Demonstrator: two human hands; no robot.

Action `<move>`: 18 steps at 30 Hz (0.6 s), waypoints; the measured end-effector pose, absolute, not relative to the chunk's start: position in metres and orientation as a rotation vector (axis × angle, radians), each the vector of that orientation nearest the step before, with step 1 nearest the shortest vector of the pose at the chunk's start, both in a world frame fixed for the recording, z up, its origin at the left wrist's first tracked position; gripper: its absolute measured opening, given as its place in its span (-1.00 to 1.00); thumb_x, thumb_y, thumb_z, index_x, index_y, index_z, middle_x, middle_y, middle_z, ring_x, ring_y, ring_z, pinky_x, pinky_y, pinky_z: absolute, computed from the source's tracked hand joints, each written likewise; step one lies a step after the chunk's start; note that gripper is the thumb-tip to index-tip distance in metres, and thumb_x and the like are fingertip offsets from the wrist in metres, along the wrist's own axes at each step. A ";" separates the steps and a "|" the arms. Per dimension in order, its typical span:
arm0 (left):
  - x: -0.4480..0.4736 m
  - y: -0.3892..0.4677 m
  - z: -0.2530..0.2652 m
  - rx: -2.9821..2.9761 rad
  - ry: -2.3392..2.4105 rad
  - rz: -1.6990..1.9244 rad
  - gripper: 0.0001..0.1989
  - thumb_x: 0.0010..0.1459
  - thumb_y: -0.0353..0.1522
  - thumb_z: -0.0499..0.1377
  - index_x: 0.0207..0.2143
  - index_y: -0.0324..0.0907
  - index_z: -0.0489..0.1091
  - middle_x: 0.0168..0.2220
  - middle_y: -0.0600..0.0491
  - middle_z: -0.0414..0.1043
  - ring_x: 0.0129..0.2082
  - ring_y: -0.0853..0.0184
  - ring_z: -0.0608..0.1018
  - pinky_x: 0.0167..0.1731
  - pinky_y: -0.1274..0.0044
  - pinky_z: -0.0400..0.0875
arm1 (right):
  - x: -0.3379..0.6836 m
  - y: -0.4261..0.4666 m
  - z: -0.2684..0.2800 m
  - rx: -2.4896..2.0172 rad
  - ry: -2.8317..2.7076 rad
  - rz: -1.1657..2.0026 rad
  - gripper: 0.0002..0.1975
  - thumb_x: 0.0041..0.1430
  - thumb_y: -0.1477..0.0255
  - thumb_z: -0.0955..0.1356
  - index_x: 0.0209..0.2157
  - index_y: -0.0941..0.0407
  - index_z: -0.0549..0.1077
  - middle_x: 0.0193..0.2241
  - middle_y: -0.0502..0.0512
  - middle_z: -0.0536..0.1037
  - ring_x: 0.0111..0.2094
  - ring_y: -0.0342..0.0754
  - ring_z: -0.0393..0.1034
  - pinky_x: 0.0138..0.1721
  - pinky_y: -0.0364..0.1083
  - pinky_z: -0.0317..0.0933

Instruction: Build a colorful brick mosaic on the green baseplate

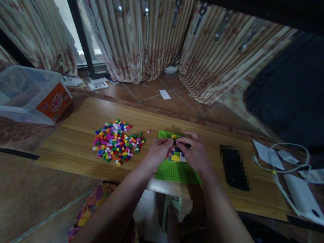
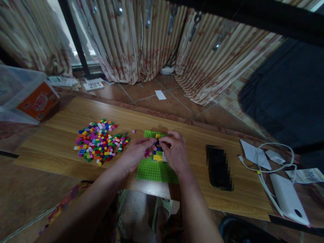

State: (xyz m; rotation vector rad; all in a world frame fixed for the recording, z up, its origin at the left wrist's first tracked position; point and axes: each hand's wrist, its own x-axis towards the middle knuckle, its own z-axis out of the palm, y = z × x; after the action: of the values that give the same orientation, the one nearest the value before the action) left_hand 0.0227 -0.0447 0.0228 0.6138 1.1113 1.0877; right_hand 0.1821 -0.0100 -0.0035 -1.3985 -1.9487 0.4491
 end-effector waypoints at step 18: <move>0.032 -0.043 0.015 0.769 1.117 1.045 -0.78 0.17 -0.31 0.15 -0.48 -0.24 0.43 -0.60 0.11 0.37 -0.69 0.53 0.27 -0.65 0.62 0.05 | 0.181 -0.002 -0.004 -1.434 -1.732 0.544 -0.86 0.08 0.35 0.38 -0.33 0.04 0.59 -0.14 0.15 0.56 -0.01 0.08 0.41 0.12 0.16 0.17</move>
State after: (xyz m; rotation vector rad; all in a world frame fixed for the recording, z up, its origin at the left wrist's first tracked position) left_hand 0.0325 -0.0429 0.0151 0.7692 1.1168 1.0445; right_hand 0.1814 -0.0021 -0.0045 -1.4341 -1.7322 0.5440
